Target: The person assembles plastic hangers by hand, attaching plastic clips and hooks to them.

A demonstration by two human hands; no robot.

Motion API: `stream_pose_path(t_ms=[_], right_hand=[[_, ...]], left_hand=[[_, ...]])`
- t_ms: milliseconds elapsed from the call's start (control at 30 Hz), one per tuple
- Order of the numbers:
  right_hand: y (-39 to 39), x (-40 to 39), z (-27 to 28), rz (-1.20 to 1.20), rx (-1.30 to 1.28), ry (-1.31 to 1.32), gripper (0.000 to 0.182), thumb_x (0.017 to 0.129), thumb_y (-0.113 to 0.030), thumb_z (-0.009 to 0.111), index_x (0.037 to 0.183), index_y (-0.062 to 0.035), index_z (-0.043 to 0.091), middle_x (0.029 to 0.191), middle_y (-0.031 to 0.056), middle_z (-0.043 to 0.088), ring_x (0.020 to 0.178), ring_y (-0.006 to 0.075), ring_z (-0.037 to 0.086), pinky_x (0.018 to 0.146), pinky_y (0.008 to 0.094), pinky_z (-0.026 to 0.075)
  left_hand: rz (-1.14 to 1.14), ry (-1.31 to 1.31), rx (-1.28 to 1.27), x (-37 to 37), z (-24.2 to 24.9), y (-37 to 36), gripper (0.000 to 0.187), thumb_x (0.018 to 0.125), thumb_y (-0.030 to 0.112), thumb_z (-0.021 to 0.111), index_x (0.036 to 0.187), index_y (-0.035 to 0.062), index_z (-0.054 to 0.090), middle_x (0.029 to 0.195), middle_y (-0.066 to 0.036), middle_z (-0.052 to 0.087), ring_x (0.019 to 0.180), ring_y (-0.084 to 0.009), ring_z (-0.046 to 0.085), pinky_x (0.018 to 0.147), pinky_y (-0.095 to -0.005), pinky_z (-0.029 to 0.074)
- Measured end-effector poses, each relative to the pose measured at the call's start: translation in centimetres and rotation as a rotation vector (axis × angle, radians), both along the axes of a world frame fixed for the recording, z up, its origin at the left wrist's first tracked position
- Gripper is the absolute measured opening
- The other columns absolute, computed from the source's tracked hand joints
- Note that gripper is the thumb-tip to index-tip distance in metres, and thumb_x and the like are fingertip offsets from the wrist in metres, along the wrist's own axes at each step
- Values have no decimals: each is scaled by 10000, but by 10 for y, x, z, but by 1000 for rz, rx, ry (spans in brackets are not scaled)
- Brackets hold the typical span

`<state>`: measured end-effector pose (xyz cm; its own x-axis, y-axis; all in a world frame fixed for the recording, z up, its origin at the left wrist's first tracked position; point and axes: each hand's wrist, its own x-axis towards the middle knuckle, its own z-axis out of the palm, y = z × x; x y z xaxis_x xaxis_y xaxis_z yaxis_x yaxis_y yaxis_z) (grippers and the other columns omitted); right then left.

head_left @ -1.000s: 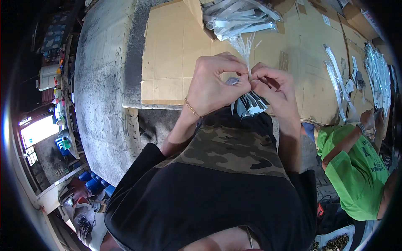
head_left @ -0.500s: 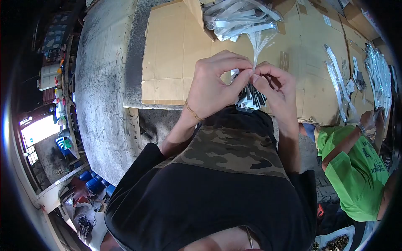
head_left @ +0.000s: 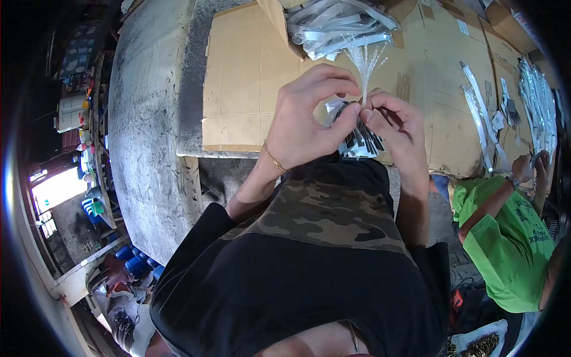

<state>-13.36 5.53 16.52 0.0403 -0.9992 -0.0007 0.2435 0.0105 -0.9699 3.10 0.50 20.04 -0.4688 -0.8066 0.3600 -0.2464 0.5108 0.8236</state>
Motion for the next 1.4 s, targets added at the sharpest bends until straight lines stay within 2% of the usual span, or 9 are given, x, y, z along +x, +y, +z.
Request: stream_pose_path(t_ms=[433,633,700,800,1000,1100,1233,1333,1400], right_hand=[[0,1,-2,10,-58,120,65,809,-32,620,825,31,613,769,26,594,753,78,526,675,213,412],[-2,19,4,-433,-290,500,161,731,4,688,873,-8,613,784,81,597,717,193,576,706,287,446],[-6,19,-9,-580,-705,859,222,702,-1,707,900,-46,616,795,62,602,716,229,577,770,365,442],[-6,25,-12,-638,-708,895,210,697,-8,706,877,-69,618,797,40,602,719,233,574,817,413,420],[-8,28,-12,-636,-693,972,229,682,-25,709,874,-67,593,802,47,588,752,234,561,817,423,418],[-10,26,-14,-603,-691,1003,229,685,-23,700,875,-66,580,817,49,584,779,229,556,819,427,414],[-13,22,-11,-548,-685,983,213,700,-18,686,879,-55,577,829,57,584,803,236,556,834,439,403],[-12,20,-6,-422,-564,792,164,739,-13,657,877,-30,571,827,79,581,761,248,556,788,375,427],[-10,18,-3,-210,-276,460,91,815,-28,612,892,-4,570,830,60,585,720,181,561,714,281,432]], left_hand=[[-8,-36,-7,-2,-2,0,84,736,10,643,815,-15,654,860,-102,655,785,-177,636,710,-259,485],[106,-11,5,-7,-5,2,96,730,1,651,817,-35,633,845,-126,640,739,-237,646,672,-285,508],[114,-4,14,-7,-4,2,95,738,-2,646,823,-42,629,843,-130,639,735,-240,645,672,-284,507],[119,-3,85,-7,-2,3,85,756,-3,635,828,-46,623,844,-133,638,744,-244,645,673,-290,504],[92,-79,-6,-7,1,0,90,759,4,629,833,-47,619,853,-142,635,737,-264,641,670,-300,500],[57,-130,58,-5,3,-3,92,748,15,633,825,-35,622,815,-135,618,787,-276,621,708,-317,493],[90,-172,-88,-3,-6,-8,106,726,48,641,811,-9,611,888,-152,535,864,-294,551,761,-341,463],[71,-150,-77,0,-8,-10,116,716,59,642,808,2,599,928,-153,478,868,-295,522,765,-342,450],[72,-160,-46,3,-9,-11,121,714,61,642,809,5,593,946,-151,456,858,-293,518,759,-337,446]])
